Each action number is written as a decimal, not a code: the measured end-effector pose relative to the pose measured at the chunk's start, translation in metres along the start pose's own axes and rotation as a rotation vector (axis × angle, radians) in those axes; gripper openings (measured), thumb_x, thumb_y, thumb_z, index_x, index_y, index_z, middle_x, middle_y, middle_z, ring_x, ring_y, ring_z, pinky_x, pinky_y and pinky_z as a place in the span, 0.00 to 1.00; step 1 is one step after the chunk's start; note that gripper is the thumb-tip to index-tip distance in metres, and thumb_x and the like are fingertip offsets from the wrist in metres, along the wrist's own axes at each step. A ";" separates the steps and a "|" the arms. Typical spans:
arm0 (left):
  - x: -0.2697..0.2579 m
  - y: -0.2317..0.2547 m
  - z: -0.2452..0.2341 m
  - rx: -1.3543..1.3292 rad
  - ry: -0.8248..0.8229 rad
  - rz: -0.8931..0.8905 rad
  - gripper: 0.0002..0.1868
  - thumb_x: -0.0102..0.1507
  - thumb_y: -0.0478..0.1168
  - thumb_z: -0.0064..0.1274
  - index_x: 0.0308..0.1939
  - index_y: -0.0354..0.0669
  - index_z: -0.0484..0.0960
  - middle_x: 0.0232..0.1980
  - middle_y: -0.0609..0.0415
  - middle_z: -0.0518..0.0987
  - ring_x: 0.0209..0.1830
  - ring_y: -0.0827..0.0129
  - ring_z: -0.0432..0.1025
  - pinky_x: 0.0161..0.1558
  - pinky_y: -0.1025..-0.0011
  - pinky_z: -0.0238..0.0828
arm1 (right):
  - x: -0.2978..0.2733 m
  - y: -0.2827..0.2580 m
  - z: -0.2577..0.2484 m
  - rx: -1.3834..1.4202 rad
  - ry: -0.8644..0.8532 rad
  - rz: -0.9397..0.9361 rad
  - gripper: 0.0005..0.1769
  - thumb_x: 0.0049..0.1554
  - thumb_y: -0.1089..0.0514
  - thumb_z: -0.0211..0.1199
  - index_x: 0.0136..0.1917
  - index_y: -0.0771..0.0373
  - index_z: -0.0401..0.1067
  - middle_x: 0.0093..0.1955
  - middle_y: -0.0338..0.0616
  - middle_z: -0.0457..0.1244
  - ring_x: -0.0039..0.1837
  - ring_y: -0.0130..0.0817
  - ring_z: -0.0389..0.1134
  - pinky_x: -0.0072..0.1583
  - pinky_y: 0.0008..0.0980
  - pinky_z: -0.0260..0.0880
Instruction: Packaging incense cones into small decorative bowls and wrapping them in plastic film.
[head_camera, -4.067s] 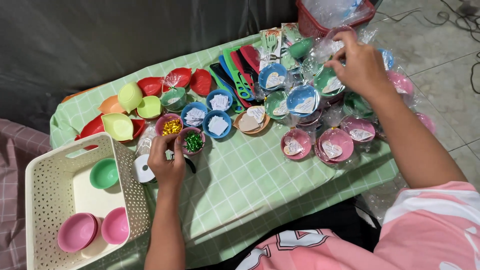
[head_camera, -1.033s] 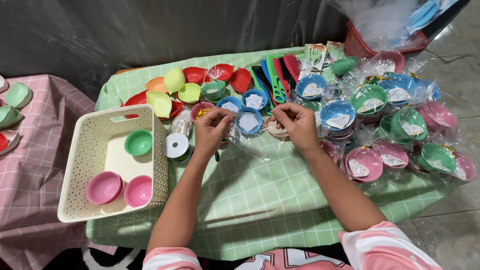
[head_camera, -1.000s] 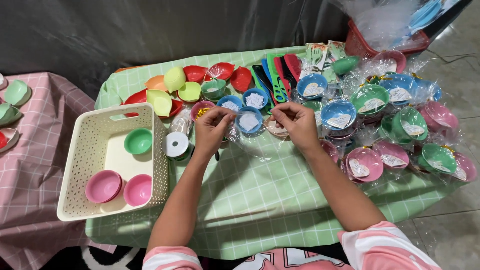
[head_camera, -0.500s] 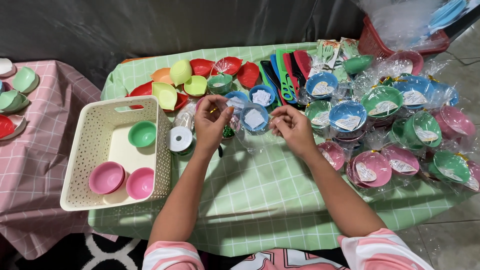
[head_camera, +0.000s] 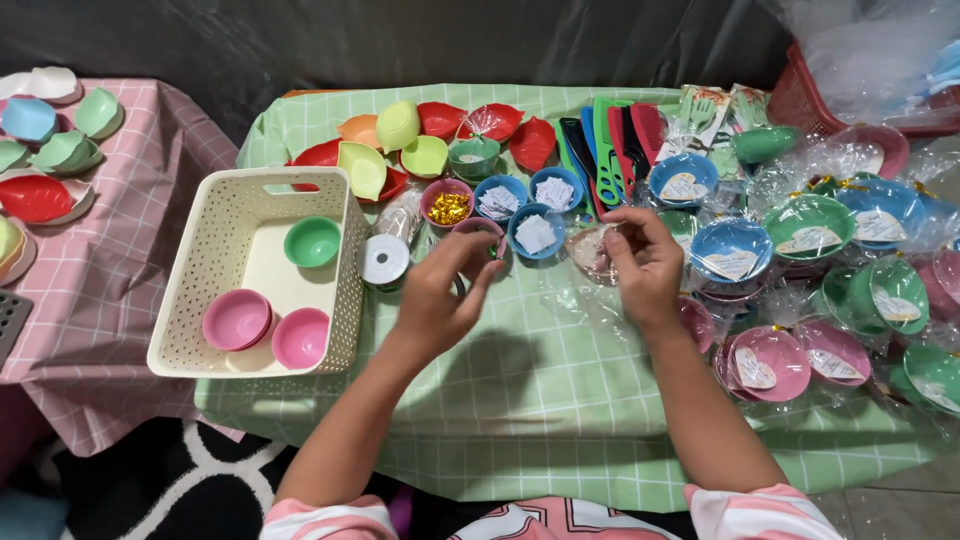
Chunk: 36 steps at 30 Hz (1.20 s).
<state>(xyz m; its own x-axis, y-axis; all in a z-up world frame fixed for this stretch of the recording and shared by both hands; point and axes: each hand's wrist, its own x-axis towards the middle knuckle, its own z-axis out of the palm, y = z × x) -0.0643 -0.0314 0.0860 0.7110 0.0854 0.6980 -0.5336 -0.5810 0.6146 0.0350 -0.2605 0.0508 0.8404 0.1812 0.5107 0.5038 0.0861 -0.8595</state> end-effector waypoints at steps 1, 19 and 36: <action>0.004 0.000 -0.027 0.007 0.006 -0.005 0.11 0.62 0.34 0.58 0.48 0.42 0.83 0.31 0.50 0.79 0.28 0.57 0.77 0.33 0.64 0.77 | 0.001 0.001 -0.001 0.005 -0.009 0.001 0.08 0.63 0.69 0.56 0.56 0.67 0.70 0.34 0.49 0.61 0.32 0.32 0.67 0.36 0.28 0.74; -0.012 -0.266 -0.190 0.825 -0.336 -0.841 0.21 0.51 0.26 0.62 0.49 0.32 0.84 0.35 0.35 0.80 0.34 0.42 0.79 0.34 0.49 0.77 | 0.003 -0.005 0.011 -0.195 -0.302 -0.165 0.07 0.60 0.62 0.64 0.39 0.61 0.75 0.33 0.41 0.66 0.37 0.33 0.67 0.45 0.32 0.72; 0.039 0.004 -0.008 -0.492 -0.066 -0.302 0.14 0.58 0.26 0.49 0.48 0.39 0.75 0.38 0.50 0.79 0.28 0.72 0.72 0.31 0.72 0.75 | 0.016 -0.050 0.017 -0.378 -0.670 -0.134 0.06 0.57 0.58 0.65 0.40 0.62 0.74 0.34 0.46 0.64 0.37 0.44 0.67 0.45 0.43 0.68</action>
<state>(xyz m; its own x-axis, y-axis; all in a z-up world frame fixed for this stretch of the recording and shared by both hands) -0.0424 -0.0244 0.1185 0.8834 0.1292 0.4504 -0.4414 -0.0932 0.8924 0.0195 -0.2457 0.1019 0.5287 0.7560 0.3859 0.7274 -0.1692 -0.6650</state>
